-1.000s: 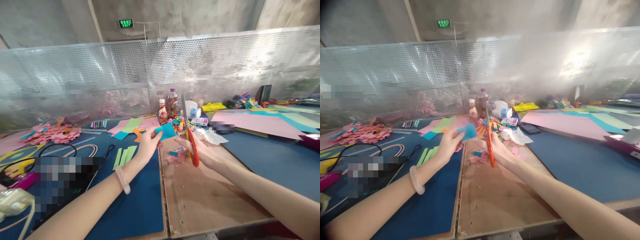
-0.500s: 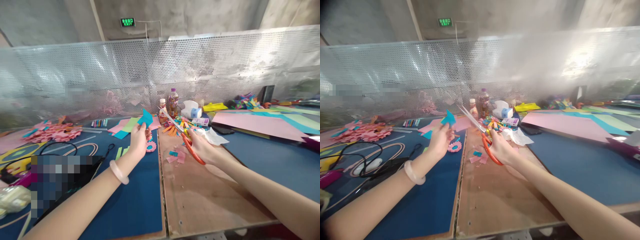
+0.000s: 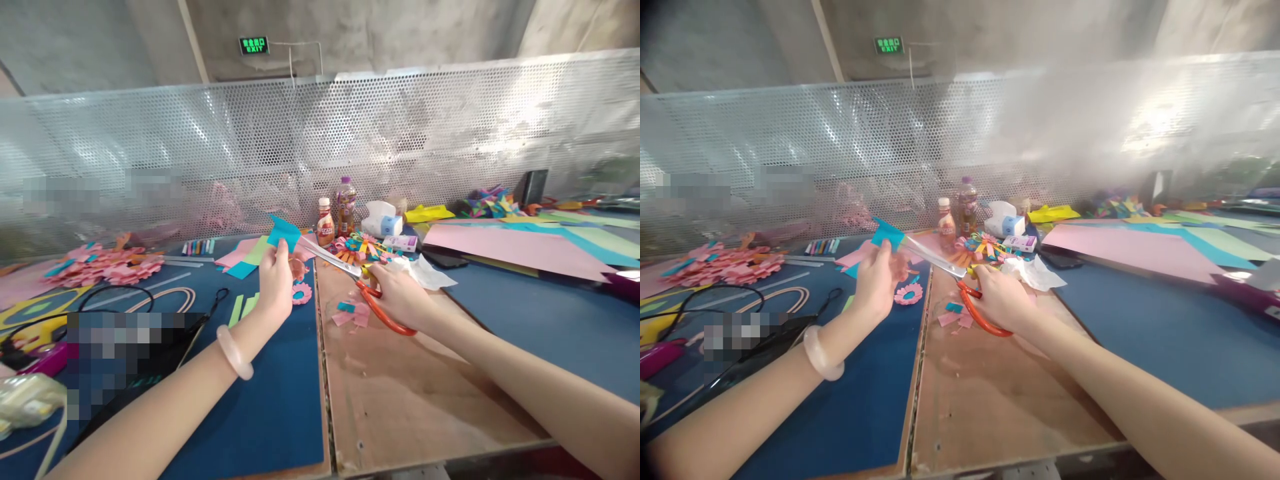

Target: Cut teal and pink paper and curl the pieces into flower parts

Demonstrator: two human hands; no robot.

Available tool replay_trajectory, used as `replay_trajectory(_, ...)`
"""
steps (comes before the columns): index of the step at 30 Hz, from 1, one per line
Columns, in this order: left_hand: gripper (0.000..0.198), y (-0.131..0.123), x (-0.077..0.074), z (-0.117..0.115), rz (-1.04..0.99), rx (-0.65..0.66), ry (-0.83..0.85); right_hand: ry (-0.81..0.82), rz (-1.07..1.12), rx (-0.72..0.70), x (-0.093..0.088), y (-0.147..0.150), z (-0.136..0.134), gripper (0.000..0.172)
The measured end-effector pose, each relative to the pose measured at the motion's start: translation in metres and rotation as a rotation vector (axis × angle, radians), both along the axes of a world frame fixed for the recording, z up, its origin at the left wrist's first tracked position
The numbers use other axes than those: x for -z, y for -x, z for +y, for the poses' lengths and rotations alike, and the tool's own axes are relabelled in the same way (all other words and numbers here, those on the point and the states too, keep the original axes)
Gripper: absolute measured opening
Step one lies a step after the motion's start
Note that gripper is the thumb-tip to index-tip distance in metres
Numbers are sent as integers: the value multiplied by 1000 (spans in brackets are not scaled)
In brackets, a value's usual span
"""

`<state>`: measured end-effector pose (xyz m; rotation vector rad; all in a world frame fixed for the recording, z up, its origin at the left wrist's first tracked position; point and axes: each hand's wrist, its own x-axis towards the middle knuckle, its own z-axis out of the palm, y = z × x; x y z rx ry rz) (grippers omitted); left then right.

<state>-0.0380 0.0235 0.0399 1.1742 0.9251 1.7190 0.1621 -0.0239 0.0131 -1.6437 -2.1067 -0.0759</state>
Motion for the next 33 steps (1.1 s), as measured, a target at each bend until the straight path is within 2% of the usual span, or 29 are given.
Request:
replay_trajectory(8,20,-4,-7,-16,216,-49,-246,161,224,-214,-11,1,-11,35)
replay_trajectory(14,17,-7,-5,-19,276,101,-247,282,372,-290,-22,4,-18,35)
replay_trajectory(18,20,-9,-4,-20,300,107,-247,387,452,-289,-29,6,-23,35)
replay_trajectory(27,19,-10,-7,-24,328,76,-237,416,522,-332,-20,2,-18,36)
replay_trajectory(33,19,-6,0,-18,328,-29,-208,391,475,-272,-29,7,-23,42)
